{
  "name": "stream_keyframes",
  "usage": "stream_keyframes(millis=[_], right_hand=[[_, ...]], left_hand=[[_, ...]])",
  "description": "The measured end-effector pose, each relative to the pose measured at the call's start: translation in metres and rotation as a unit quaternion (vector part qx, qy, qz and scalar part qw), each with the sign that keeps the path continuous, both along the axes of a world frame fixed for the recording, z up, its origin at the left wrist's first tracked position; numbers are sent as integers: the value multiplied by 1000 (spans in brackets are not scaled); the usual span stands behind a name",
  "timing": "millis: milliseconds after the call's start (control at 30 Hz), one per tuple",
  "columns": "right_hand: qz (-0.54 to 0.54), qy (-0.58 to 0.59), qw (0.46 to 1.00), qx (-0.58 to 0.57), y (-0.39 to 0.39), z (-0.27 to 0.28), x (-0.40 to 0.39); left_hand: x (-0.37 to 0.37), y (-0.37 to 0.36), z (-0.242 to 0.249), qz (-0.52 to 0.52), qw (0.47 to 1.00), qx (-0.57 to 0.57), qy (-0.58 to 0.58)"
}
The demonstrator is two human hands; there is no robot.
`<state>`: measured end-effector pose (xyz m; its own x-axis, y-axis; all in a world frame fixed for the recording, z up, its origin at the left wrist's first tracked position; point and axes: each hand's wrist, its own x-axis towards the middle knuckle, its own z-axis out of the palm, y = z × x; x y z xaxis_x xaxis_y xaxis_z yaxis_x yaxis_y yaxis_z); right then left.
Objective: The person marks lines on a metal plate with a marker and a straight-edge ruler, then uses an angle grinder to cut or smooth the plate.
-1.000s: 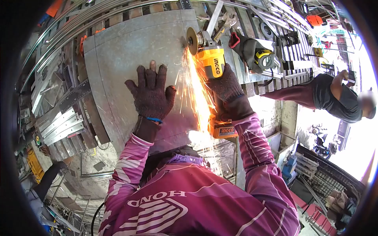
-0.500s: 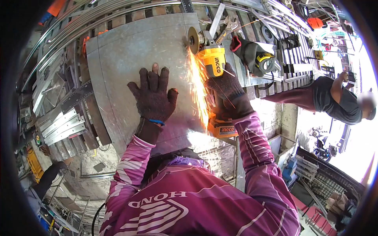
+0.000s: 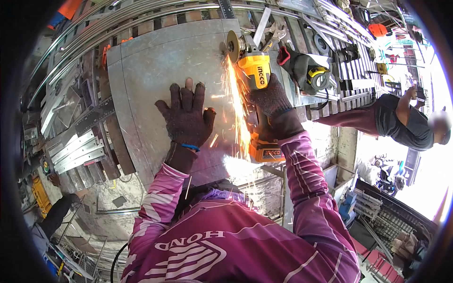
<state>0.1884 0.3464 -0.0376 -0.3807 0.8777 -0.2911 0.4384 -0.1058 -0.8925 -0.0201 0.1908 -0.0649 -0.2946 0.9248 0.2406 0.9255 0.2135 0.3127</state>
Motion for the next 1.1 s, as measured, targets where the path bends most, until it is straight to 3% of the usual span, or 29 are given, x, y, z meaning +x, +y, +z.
stream_keyframes(millis=[133, 233, 333, 433, 633, 667, 733, 867, 933, 1100], right_hand=[[13, -146, 987, 71, 5, 3, -3], [-17, -60, 998, -10, -1, 21, -14], [2, -39, 999, -35, 9, 3, -2], [18, -71, 996, 44, 12, -2, -3], [4, 16, 1000, 16, 12, 4, -7], [4, 16, 1000, 16, 14, 4, -8], [23, -100, 994, 31, 25, 0, -7], [10, -74, 997, -3, 31, -15, -2], [19, -90, 992, 90, 31, -15, -3], [31, -106, 987, 113, 35, -18, -2]], left_hand=[[-1, 0, 1, -3, 1000, -11, -1], [0, 0, -1, -1, 1000, -8, 3], [0, 0, -3, 0, 1000, -14, 16], [0, 0, -2, -2, 1000, -19, 14], [0, 0, -2, 0, 1000, -13, 0], [0, 1, -2, 0, 1000, -15, -2], [1, 1, -2, 2, 1000, -16, -1], [-1, 1, 1, -3, 1000, -26, -6], [0, 0, -2, -4, 999, -40, 8], [0, 1, 1, -8, 998, -58, 8]])
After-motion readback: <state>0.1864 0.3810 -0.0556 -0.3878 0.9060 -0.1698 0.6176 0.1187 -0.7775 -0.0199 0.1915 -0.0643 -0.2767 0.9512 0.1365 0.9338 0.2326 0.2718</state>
